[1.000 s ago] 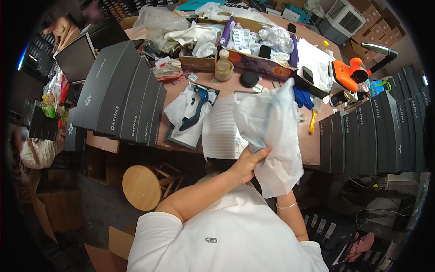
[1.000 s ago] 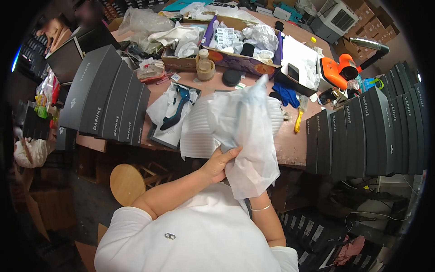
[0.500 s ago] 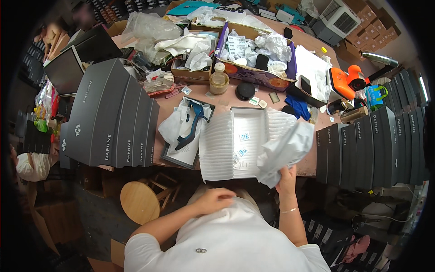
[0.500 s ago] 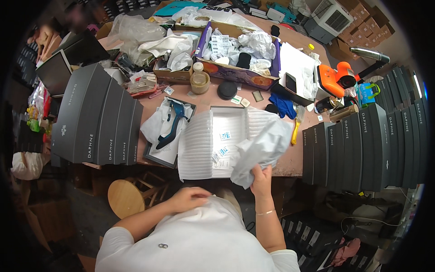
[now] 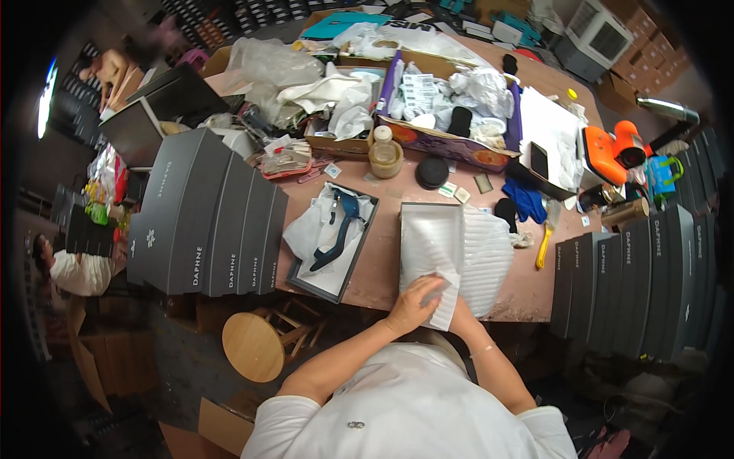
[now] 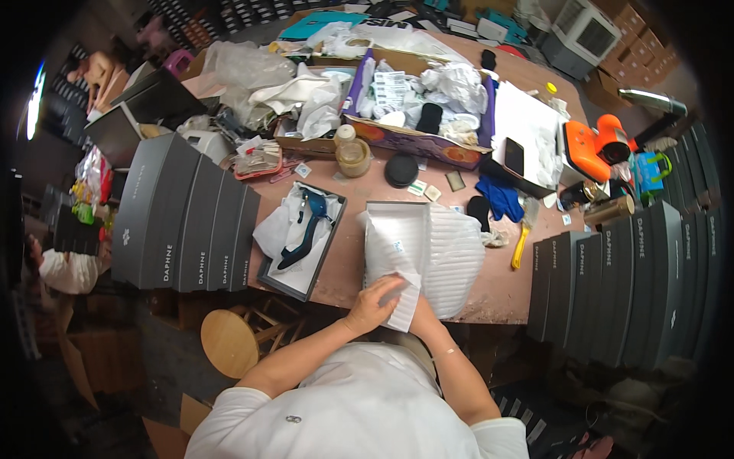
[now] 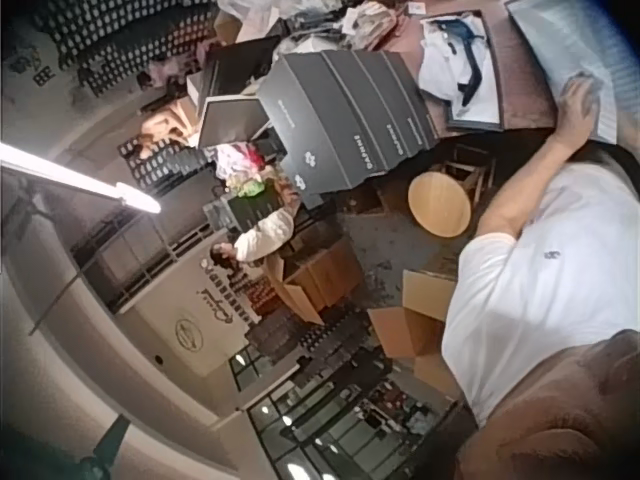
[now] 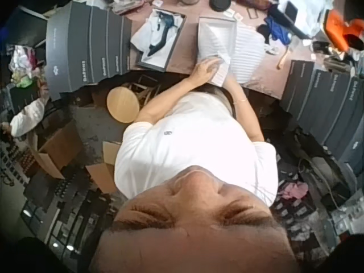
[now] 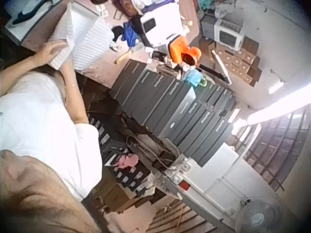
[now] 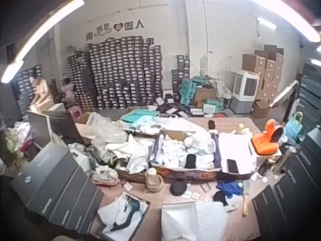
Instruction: Packaging high-heeled shoes into boxes with tissue paper and protective foam.
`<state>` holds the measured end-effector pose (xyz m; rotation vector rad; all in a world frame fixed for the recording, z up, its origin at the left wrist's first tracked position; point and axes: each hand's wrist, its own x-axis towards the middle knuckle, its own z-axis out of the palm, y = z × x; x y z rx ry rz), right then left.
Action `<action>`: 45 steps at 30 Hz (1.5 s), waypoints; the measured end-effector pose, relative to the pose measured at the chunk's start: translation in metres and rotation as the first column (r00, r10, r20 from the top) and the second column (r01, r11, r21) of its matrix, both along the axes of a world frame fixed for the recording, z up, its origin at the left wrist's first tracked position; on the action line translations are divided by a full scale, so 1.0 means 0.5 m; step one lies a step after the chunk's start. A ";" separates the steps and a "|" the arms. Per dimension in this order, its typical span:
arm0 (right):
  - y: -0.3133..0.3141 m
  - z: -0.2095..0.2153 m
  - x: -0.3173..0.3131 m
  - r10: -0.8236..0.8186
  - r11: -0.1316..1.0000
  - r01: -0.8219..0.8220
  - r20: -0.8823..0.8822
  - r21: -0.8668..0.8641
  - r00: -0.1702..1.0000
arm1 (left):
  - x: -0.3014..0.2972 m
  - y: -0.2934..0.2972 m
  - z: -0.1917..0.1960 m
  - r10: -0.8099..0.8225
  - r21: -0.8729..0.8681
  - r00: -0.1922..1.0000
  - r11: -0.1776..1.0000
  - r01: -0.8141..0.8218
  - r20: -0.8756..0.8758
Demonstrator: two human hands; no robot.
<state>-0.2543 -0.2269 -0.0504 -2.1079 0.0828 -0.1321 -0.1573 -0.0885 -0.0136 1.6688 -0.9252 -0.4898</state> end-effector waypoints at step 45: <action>0.012 0.260 0.177 0.132 0.839 0.043 -0.279 0.543 0.951 | 0.096 0.228 0.244 0.029 0.400 0.996 0.917 0.007 -0.084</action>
